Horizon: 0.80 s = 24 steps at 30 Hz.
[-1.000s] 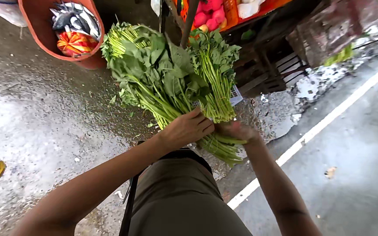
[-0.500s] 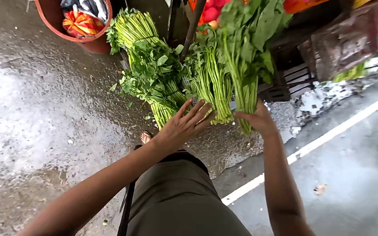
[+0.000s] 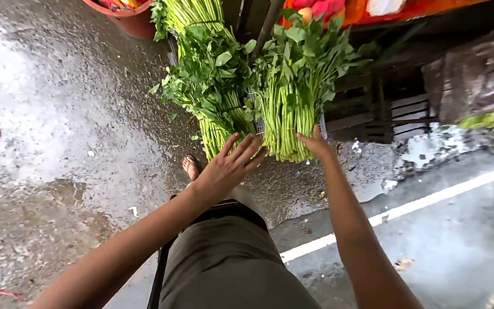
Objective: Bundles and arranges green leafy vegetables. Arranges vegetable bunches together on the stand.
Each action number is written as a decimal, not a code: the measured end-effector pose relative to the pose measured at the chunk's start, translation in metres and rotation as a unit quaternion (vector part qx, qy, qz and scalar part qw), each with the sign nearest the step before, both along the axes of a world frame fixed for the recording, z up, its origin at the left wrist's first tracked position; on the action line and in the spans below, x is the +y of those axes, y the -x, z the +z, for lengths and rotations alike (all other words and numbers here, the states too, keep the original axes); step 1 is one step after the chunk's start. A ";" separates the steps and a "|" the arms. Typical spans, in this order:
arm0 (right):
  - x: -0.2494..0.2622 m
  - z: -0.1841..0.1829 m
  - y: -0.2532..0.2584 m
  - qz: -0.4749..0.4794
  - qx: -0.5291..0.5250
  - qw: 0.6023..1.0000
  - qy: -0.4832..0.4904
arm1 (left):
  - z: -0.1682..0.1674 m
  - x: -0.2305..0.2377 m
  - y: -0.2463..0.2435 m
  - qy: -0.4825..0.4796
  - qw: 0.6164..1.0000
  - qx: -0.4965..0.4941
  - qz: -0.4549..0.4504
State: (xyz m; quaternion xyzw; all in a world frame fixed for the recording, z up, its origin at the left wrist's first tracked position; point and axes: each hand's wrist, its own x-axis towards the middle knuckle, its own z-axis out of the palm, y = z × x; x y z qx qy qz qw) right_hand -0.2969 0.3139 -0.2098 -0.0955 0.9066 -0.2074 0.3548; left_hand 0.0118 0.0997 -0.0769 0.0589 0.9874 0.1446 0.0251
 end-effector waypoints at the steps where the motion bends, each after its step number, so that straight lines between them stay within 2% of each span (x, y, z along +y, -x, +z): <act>1: 0.000 -0.012 -0.006 -0.012 0.018 1.000 -0.019 | -0.001 0.000 0.000 -0.002 1.000 -0.001 0.005; 4: -0.002 -0.033 -0.007 -0.051 0.040 0.998 -0.021 | 0.000 0.000 -0.001 0.014 1.000 -0.018 0.018; 8: -0.003 -0.012 0.001 -0.047 0.015 0.999 -0.022 | -0.001 -0.001 -0.007 0.019 0.999 -0.040 0.019; 11: -0.006 -0.012 0.005 -0.056 0.015 0.998 -0.023 | -0.002 -0.006 -0.011 0.010 0.997 -0.077 0.016; 14: -0.010 -0.009 0.002 -0.060 0.021 0.998 -0.023 | 0.002 -0.008 -0.017 -0.014 0.984 -0.176 0.019; 19: -0.018 0.005 0.004 -0.106 0.018 0.994 -0.034 | 0.001 -0.013 -0.029 -0.034 0.930 -0.364 0.037; 20: -0.023 0.015 -0.001 -0.105 0.036 0.992 -0.053 | 0.002 -0.016 -0.031 -0.030 0.920 -0.389 0.041; 22: -0.040 0.033 -0.022 -0.057 0.165 0.981 -0.083 | 0.001 -0.024 -0.036 -0.016 0.910 -0.411 0.043; 24: -0.063 0.043 -0.059 0.036 0.308 0.950 -0.020 | -0.002 -0.033 -0.041 -0.011 0.911 -0.409 0.049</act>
